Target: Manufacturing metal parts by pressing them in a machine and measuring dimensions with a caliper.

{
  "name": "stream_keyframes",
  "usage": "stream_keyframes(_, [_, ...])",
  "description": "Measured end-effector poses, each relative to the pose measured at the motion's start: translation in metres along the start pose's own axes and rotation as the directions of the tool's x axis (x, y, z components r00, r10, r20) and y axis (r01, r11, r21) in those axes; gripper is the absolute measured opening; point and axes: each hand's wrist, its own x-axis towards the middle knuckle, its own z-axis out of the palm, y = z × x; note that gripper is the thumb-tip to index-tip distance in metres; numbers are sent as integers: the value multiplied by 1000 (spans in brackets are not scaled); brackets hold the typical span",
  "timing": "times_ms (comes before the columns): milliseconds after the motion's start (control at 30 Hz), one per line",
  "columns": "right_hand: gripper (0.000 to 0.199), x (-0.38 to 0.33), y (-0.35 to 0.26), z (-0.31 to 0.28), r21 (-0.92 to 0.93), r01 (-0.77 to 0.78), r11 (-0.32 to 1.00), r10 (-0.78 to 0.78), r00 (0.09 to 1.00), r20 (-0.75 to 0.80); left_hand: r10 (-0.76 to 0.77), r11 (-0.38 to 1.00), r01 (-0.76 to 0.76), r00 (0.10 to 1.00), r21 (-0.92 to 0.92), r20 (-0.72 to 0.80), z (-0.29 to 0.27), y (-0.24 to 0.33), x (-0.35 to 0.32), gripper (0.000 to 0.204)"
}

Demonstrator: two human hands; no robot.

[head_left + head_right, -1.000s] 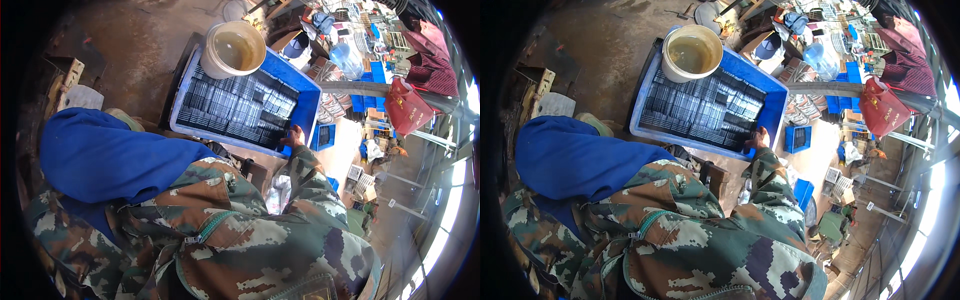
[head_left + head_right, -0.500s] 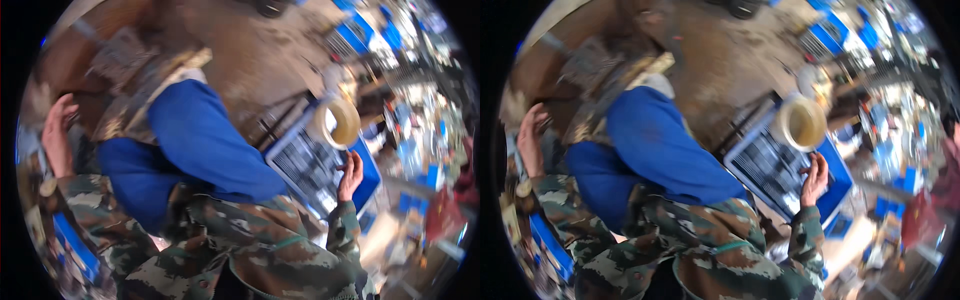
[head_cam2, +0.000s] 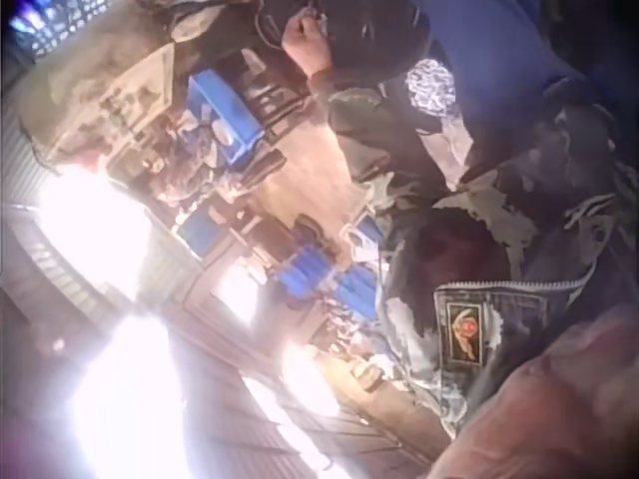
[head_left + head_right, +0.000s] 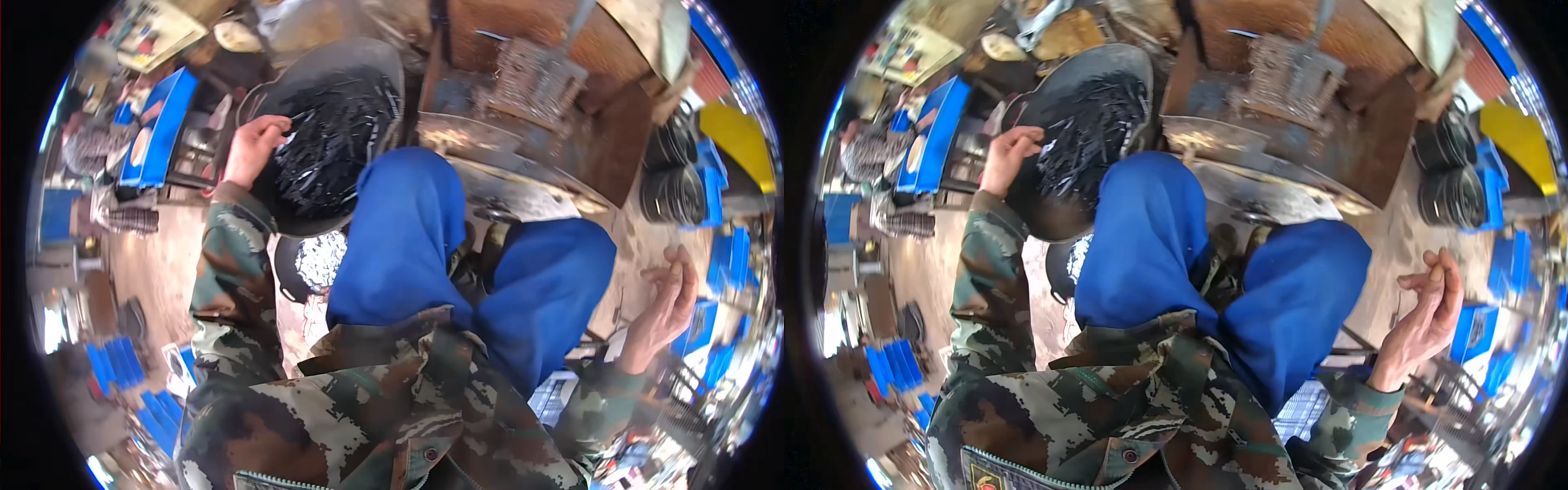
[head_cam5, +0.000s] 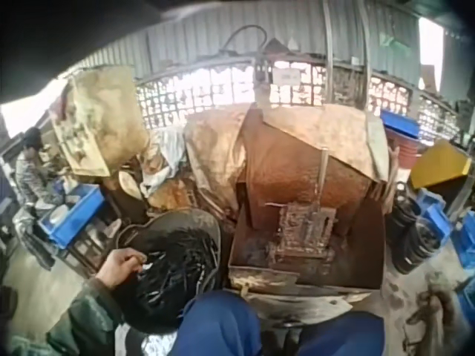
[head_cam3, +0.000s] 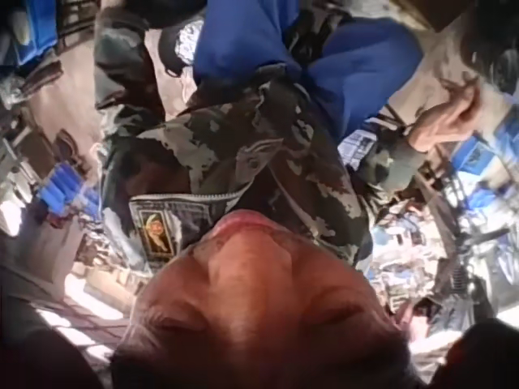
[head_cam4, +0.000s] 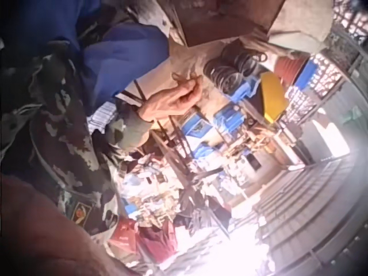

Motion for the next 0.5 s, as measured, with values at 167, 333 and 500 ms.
stream_keyframes(167, [34, 53, -31, 88, 25, 120, 992, -122, 972, 199, 27, 956, -12, 998, 293, -49, 14, -36, -8, 21])
stream_keyframes(333, [41, 132, -34, 168, 143, 145, 979, -186, 922, 340, 49, 882, -36, 999, 469, -15, 51, -35, 13, 25])
stream_keyframes(500, [58, 180, -6, 235, 125, 89, 988, -126, 935, 330, 167, 758, -70, 982, 648, -90, 86, -62, 34, 30])
